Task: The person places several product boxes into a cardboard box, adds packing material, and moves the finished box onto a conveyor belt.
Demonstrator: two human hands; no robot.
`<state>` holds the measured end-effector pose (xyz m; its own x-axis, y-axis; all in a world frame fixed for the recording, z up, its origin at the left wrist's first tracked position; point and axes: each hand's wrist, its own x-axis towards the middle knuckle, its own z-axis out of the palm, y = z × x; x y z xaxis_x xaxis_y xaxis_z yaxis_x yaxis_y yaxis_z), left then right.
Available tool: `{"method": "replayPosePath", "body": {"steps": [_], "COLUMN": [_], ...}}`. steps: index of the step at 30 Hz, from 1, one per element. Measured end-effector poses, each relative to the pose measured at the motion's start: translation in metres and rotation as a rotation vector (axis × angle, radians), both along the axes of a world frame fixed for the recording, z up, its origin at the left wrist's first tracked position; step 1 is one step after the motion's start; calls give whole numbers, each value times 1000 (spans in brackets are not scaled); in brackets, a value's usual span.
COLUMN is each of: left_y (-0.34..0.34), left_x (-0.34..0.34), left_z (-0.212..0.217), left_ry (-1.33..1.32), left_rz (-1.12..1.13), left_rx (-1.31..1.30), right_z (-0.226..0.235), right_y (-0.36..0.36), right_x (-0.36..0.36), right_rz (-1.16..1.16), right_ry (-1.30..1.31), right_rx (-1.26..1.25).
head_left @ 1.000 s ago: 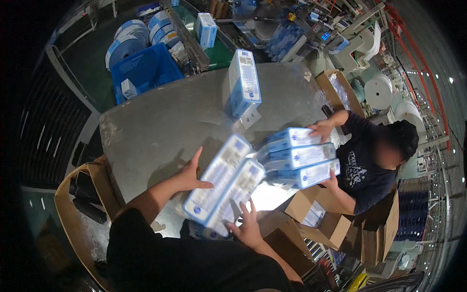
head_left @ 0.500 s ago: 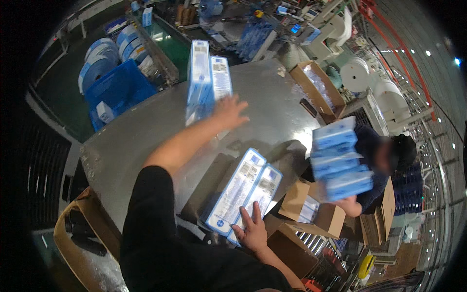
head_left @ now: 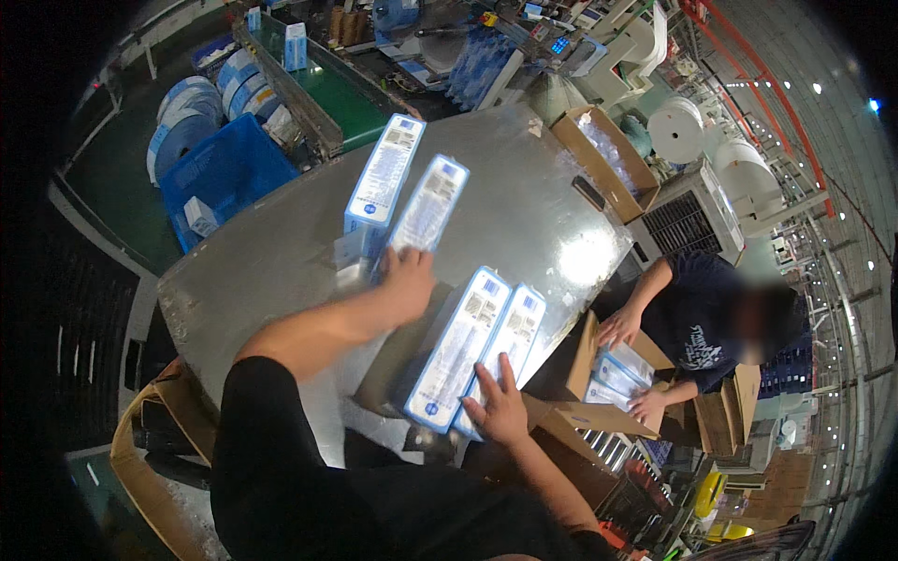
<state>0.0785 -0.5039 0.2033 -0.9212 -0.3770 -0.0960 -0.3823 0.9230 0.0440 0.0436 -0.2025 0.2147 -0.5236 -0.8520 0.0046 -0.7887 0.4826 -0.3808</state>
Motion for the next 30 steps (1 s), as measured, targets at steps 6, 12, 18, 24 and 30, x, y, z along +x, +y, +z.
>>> {"method": "replayPosePath", "body": {"steps": [6,12,18,24,30], "left_y": [-5,52,116,92,104], "left_x": [31,73,218,256,272], "left_z": [23,17,26,-53,-50], "left_ry": [328,68,142,7,186], "left_rz": [153,274,367,701,768], "left_rx": [54,529,879,1545,1688], "right_z": [-6,-9,9,-30,-34], "right_y": [-11,0,61,20,22], "right_x": [-5,4,53,5,1], "right_rz": [61,70,309,-16,-35], "right_ry": [73,24,-187,-1696,-1714], "right_rx": [-122,-130,-53,288,277]}}
